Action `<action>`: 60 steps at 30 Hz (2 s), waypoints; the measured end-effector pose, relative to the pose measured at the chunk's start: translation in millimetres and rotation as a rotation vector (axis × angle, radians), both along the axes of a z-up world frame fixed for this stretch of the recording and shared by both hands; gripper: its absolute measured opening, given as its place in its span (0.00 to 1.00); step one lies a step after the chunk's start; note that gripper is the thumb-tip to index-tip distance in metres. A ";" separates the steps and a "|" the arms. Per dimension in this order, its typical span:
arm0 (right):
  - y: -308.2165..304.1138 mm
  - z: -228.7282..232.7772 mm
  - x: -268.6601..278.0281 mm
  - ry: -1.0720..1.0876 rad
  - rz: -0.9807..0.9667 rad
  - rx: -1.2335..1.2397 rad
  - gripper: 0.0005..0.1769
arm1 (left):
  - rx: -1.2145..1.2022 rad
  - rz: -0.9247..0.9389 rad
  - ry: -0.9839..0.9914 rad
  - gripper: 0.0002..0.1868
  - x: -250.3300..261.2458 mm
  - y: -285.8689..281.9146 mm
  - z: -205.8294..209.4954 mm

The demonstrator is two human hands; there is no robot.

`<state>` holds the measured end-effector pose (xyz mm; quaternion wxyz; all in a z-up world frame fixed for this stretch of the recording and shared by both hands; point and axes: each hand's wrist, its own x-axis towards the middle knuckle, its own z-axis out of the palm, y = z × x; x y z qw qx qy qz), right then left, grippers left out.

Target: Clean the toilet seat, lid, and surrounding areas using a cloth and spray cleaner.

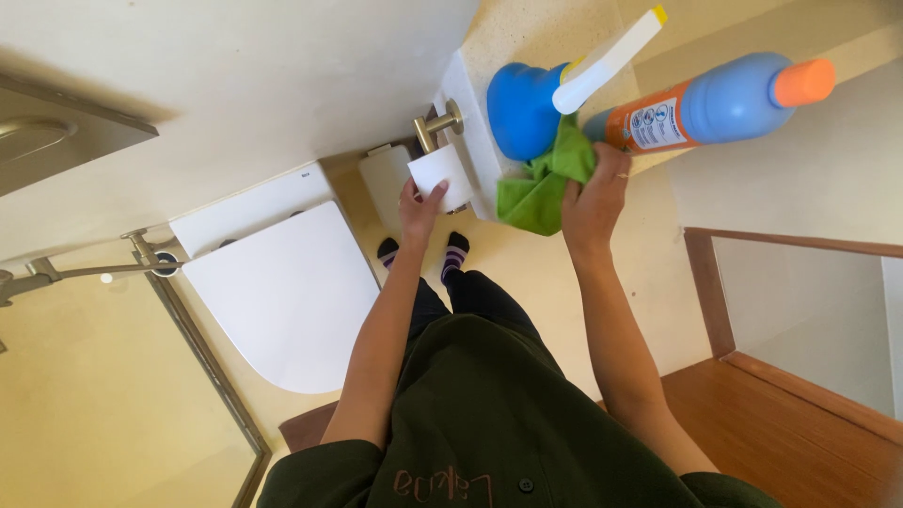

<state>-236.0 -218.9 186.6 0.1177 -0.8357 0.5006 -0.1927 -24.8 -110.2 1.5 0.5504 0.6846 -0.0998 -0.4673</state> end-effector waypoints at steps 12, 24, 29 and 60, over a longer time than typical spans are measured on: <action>71.4 -3.9 9.4 -0.223 0.273 -0.233 0.30 | -0.311 0.414 0.488 0.25 11.1 42.7 -38.8; 84.1 -128.6 98.6 -0.372 0.210 0.542 0.25 | -0.456 0.305 0.596 0.21 45.9 90.7 -8.3; 80.3 -120.6 109.9 -0.427 0.143 0.625 0.26 | -0.543 0.271 0.891 0.30 50.1 94.2 1.9; 118.2 -86.4 142.2 -0.399 0.323 0.396 0.16 | -0.381 0.250 0.594 0.11 16.3 84.5 -16.9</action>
